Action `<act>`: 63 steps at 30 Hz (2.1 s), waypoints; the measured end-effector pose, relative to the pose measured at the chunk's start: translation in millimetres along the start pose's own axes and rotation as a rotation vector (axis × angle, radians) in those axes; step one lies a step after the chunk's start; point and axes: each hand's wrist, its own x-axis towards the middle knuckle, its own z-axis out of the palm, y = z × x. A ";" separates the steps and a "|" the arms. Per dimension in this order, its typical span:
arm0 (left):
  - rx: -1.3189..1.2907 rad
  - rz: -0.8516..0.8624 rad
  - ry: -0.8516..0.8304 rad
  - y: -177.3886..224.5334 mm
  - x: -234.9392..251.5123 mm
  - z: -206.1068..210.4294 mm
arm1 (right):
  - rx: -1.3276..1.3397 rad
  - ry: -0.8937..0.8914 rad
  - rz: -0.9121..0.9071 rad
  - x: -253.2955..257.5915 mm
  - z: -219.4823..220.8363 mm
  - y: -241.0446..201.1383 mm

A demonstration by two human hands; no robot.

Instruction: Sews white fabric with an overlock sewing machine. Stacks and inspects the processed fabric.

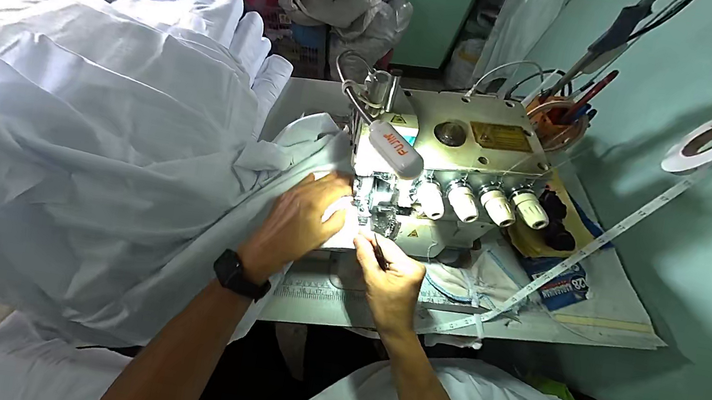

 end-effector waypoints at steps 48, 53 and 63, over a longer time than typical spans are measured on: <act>-0.635 -0.044 0.160 75.5 -211.6 9.8 | -0.264 -0.226 -0.076 -82.2 6.6 18.9; -0.699 -0.054 0.072 71.6 -214.4 0.2 | -0.087 -0.300 0.038 -79.7 -4.9 16.3; -0.859 -0.034 -0.148 74.2 -217.5 -10.0 | -0.076 -0.315 0.097 -62.2 -45.2 5.3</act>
